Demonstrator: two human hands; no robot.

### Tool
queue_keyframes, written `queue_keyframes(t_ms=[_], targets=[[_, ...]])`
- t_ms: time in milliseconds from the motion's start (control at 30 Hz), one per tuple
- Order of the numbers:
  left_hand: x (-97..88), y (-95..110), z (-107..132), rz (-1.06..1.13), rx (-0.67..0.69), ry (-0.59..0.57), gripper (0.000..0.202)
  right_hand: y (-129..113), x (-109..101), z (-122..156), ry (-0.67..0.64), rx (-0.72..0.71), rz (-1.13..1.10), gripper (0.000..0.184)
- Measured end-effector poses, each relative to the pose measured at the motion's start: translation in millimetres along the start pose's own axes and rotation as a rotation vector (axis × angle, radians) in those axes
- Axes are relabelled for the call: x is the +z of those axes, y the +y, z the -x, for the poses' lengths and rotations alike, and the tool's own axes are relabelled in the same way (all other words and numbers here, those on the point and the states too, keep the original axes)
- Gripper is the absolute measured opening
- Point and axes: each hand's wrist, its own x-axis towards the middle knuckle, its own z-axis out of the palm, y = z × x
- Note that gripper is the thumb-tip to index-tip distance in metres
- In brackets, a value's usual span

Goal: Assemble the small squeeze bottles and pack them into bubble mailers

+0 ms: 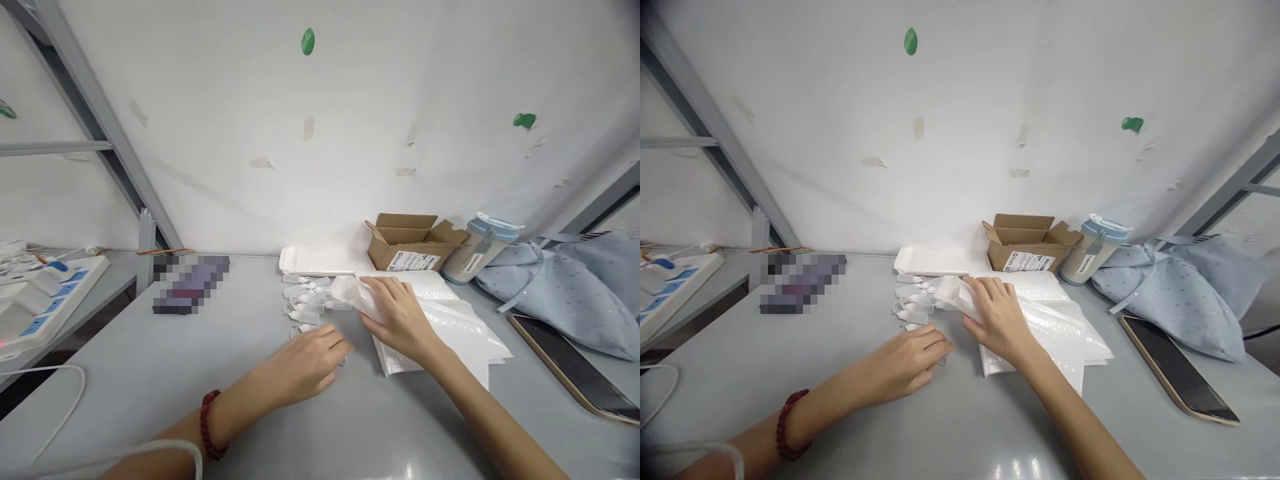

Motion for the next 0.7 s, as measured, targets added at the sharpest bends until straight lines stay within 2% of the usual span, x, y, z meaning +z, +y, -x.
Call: queue_keyframes(t_ms=[67, 133, 267, 367, 433, 700], targets=[[-1.7, -2.5, 0.3, 0.086, -0.009, 0.138, 0.032, -2.2, -1.6, 0.0, -0.018, 0.014, -0.008, 0.048], [-5.7, -5.6, 0.5, 0.196, -0.082, 0.343, 0.037, -3.0, -3.0, -0.2, -0.037, 0.026, -0.013, 0.049], [-15.9, -10.3, -0.7, 0.550, -0.404, 0.754, 0.032, -2.7, -4.6, -1.4, -0.065, 0.034, -0.033, 0.049], [-21.9, -13.9, -3.2, 0.843, -0.567, 0.941, 0.029, -2.5, -4.4, -1.6, -0.069, 0.028, -0.062, 0.049], [-23.6, -16.7, -4.9, 0.945, -0.618, 0.978, 0.027, -3.1, -3.9, -1.2, -0.066, 0.018, -0.073, 0.050], [-21.5, -16.8, -8.6, 1.049, -0.658, 0.889, 0.024, -13.1, -5.0, 0.4, -0.047, -0.061, -0.089, 0.051]])
